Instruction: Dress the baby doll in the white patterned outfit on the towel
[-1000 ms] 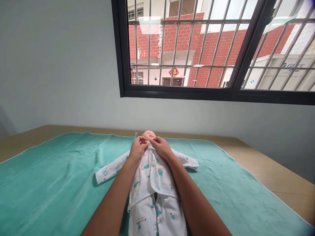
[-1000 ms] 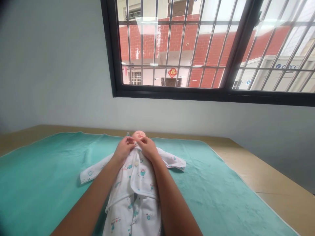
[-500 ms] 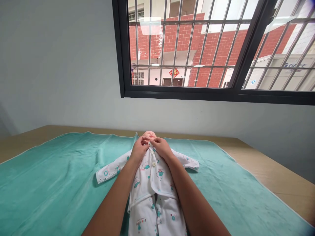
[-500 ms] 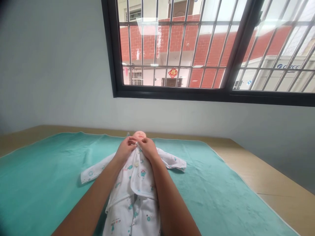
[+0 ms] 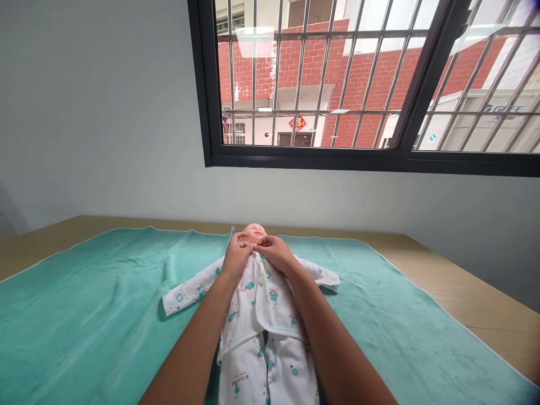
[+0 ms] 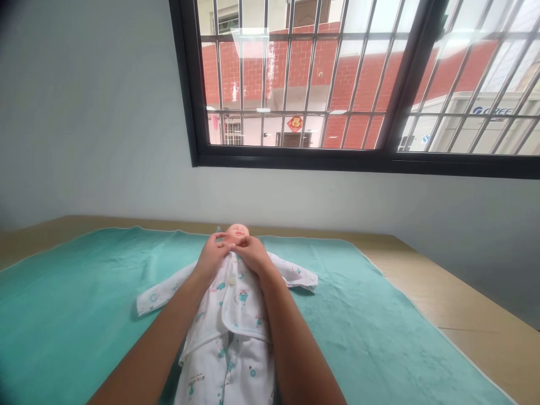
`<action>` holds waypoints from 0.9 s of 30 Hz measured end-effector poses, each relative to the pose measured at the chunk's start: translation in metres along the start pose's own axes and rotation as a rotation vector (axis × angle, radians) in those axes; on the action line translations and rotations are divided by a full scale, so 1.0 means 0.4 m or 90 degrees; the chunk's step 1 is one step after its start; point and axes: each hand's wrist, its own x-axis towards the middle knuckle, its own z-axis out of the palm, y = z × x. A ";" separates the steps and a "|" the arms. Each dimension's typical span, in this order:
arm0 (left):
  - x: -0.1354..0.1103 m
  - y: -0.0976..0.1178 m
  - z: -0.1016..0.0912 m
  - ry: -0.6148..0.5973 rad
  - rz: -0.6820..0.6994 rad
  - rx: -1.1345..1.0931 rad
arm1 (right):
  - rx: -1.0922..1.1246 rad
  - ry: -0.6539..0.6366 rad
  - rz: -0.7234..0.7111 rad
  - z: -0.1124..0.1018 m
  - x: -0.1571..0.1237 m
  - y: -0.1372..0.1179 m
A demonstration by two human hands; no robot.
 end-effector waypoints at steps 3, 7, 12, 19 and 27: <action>-0.002 0.003 0.000 -0.013 -0.008 -0.009 | 0.021 -0.008 0.006 -0.002 -0.001 0.005; -0.004 0.005 -0.002 -0.028 -0.014 -0.017 | 0.040 -0.003 0.006 -0.004 -0.005 0.008; -0.002 0.003 -0.002 -0.030 -0.003 0.010 | 0.040 0.027 0.009 0.003 0.000 0.012; 0.020 -0.027 -0.006 0.075 0.036 0.159 | 0.015 0.119 -0.001 0.018 0.027 0.052; 0.037 -0.068 -0.031 0.094 0.089 0.445 | -0.149 0.304 -0.061 -0.008 0.011 0.147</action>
